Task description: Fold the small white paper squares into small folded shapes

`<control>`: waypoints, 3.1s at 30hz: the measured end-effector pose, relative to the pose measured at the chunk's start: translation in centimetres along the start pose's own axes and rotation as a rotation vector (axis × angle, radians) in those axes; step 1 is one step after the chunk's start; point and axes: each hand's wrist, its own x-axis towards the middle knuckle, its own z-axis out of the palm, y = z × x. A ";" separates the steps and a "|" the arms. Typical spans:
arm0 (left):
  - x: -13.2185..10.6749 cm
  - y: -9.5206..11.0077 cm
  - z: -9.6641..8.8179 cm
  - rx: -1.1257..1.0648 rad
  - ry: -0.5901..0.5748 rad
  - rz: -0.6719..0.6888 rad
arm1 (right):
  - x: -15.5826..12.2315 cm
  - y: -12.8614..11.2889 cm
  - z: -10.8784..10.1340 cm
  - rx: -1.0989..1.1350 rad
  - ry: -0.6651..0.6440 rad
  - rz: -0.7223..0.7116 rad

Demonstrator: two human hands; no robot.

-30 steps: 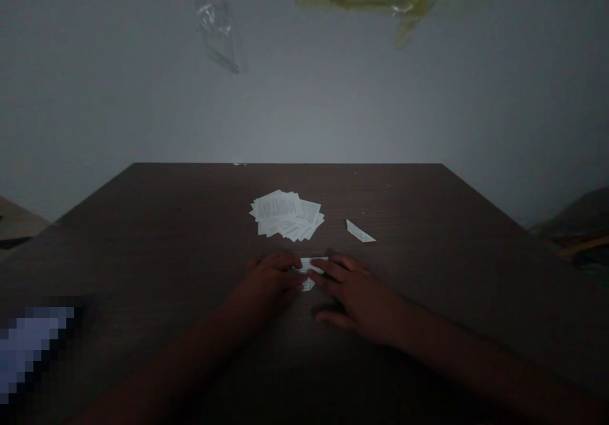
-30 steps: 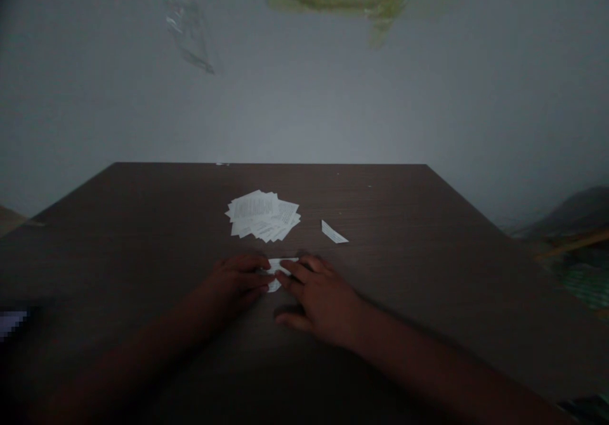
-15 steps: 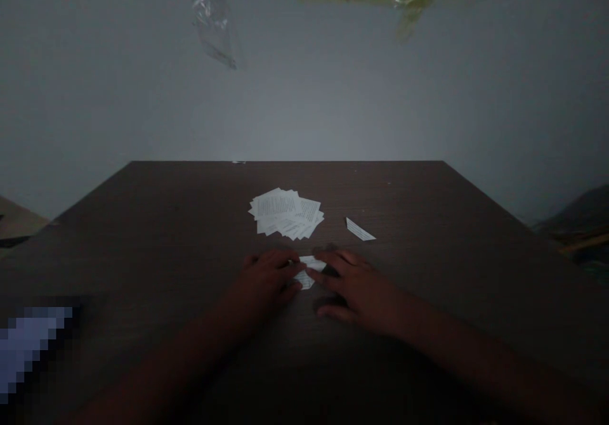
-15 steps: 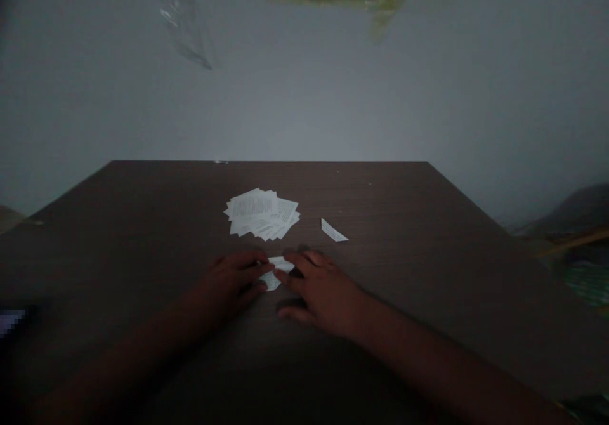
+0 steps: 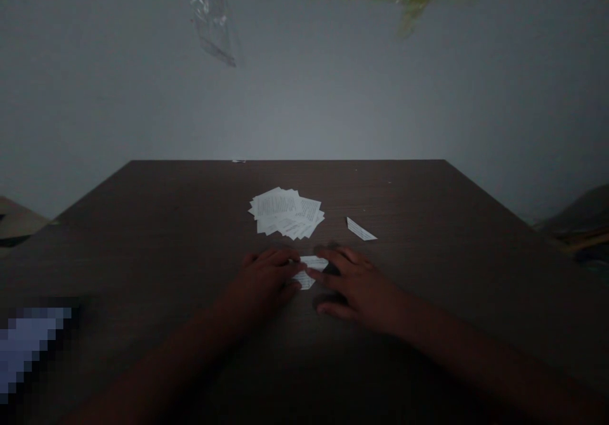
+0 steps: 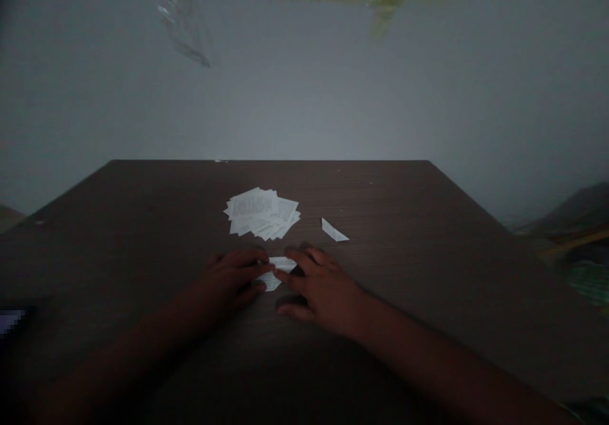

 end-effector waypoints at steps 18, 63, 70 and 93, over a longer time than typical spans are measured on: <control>0.2 0.5 -1.5 0.048 -0.062 0.012 | 0.1 -0.3 0.1 -0.063 0.000 -0.012; 0.0 0.2 0.1 0.072 0.068 0.044 | 2.2 -1.6 1.9 0.014 0.245 0.183; 0.3 0.2 -0.1 0.087 0.019 0.026 | 2.9 -2.1 2.2 -0.013 0.294 0.260; 0.3 0.2 -0.1 0.071 0.050 0.040 | 2.9 -0.6 1.8 -0.071 0.312 0.252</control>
